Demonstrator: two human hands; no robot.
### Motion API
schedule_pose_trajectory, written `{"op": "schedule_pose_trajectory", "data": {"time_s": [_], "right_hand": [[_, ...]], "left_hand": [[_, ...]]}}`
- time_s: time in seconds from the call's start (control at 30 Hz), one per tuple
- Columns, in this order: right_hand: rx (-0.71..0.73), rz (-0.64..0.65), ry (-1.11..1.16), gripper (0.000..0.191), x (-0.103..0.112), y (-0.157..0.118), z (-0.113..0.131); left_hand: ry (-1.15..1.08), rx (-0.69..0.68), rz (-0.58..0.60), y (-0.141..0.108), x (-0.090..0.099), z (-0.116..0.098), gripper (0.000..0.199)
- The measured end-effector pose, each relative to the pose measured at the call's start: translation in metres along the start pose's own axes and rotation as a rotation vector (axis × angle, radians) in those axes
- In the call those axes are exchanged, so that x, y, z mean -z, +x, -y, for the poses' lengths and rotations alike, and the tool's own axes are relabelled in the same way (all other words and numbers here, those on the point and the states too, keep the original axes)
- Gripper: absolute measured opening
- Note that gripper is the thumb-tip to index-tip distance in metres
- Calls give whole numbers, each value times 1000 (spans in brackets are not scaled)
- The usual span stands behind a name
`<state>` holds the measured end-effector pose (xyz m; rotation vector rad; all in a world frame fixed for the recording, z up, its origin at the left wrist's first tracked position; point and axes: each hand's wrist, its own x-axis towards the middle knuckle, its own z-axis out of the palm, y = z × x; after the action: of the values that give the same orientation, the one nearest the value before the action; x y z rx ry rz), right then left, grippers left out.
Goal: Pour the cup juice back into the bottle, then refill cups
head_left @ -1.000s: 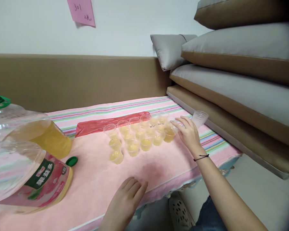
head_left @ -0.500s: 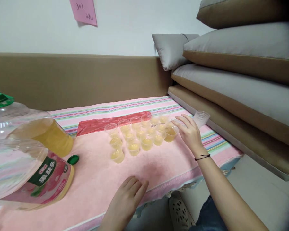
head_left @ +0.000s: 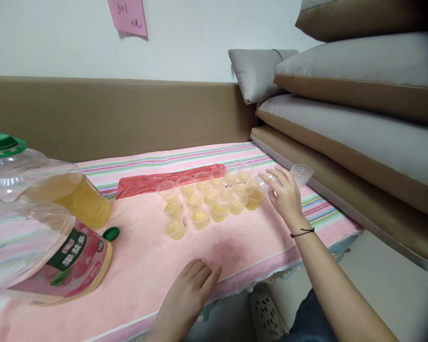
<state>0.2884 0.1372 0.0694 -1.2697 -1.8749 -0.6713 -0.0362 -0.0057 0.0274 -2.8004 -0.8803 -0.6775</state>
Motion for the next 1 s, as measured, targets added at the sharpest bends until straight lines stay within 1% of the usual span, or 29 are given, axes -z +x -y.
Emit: {"op": "schedule_pose_trajectory", "data": {"time_s": [0.07, 0.1, 0.27, 0.37, 0.4, 0.5, 0.57, 0.7, 0.83, 1.0], "right_hand": [[5, 67, -30, 57, -2, -4, 0], [3, 72, -38, 56, -3, -5, 0], [-40, 5, 33, 52, 0, -2, 2], [-119, -69, 104, 56, 1, 0, 2], [-128, -69, 103, 57, 0, 0, 2], [-88, 25, 39, 58, -1, -2, 2], [-63, 79, 9, 63, -2, -5, 2], [-71, 72, 27, 64, -3, -6, 2], [-124, 17, 70, 63, -2, -5, 2], [-108, 89, -63, 61, 1, -5, 6]], "left_hand": [[1, 3, -2, 0, 0, 0, 36], [4, 3, -4, 0, -1, 0, 36], [5, -10, -19, 0, -3, 1, 33], [1, -9, -26, 0, -3, 1, 31], [2, -7, -24, 0, -3, 1, 31], [3, -6, -16, 0, -2, 1, 32], [-3, -12, -16, 0, -1, 0, 33], [-12, -11, -31, 0, -1, 0, 34], [-14, 2, -24, -1, -1, 0, 34], [-16, -5, -27, 0, 0, -1, 35]]}}
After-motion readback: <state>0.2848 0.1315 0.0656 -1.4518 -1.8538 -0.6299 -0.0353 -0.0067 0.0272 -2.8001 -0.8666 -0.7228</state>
